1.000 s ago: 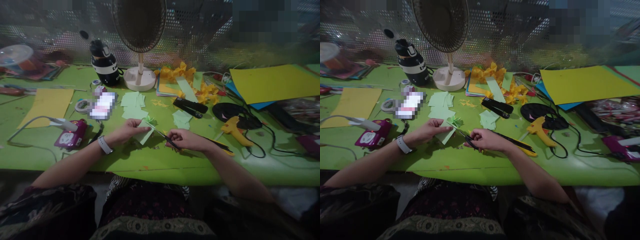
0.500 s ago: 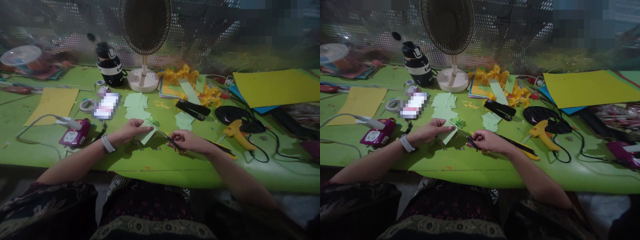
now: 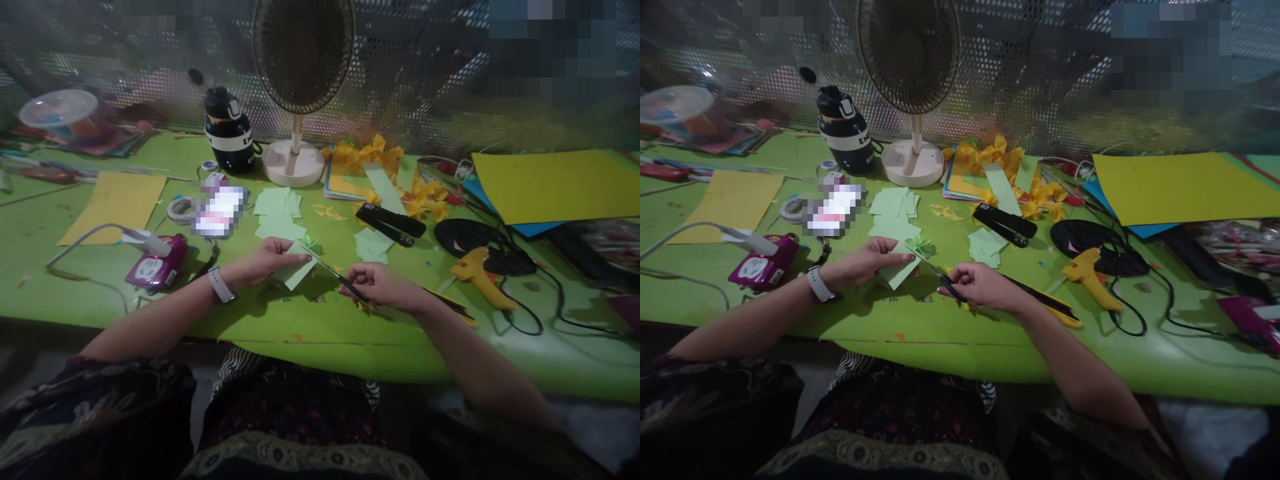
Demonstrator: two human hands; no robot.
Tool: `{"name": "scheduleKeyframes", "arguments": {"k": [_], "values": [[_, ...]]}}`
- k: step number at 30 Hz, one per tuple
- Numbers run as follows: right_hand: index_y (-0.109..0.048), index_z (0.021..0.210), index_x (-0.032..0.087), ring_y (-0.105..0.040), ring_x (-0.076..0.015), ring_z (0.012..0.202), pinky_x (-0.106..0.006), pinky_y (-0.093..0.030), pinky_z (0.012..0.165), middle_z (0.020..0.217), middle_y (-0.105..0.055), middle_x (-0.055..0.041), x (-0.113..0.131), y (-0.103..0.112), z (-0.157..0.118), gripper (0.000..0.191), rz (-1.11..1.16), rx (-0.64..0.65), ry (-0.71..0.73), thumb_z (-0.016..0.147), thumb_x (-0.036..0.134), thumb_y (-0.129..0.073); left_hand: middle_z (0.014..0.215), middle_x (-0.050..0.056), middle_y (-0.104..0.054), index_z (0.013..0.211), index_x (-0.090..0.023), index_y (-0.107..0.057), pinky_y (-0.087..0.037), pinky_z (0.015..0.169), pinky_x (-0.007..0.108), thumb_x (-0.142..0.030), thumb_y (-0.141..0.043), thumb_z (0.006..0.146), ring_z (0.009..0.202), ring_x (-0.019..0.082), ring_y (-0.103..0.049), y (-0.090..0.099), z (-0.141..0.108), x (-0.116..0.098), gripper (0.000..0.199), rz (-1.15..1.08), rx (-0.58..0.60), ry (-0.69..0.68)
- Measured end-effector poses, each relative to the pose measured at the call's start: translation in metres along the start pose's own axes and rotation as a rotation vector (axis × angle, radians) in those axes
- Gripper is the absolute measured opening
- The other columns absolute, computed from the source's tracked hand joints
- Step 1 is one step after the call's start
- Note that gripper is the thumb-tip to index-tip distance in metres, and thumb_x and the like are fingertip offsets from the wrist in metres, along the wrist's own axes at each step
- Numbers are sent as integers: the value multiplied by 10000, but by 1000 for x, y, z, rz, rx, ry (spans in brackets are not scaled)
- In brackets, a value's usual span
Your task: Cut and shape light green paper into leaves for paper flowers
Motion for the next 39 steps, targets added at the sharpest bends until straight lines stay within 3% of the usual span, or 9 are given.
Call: {"name": "scheduleKeyframes", "arguments": {"k": [39], "values": [[-567, 772, 189, -444, -53, 429, -219, -357, 412, 585, -610, 34, -8, -4, 3, 476, 0, 8, -3, 621, 534, -858, 697, 53, -723, 767, -127, -744, -462, 519, 217, -291, -794, 772, 548, 93, -595, -4, 0, 4, 172, 19, 12, 37]]}}
Point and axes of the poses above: each hand's wrist, its own z-axis towards the middle knuckle, its own y-axis out of the back of the hand, x = y × z, the point moved 6 cm from there along z, towards the middle knuckle
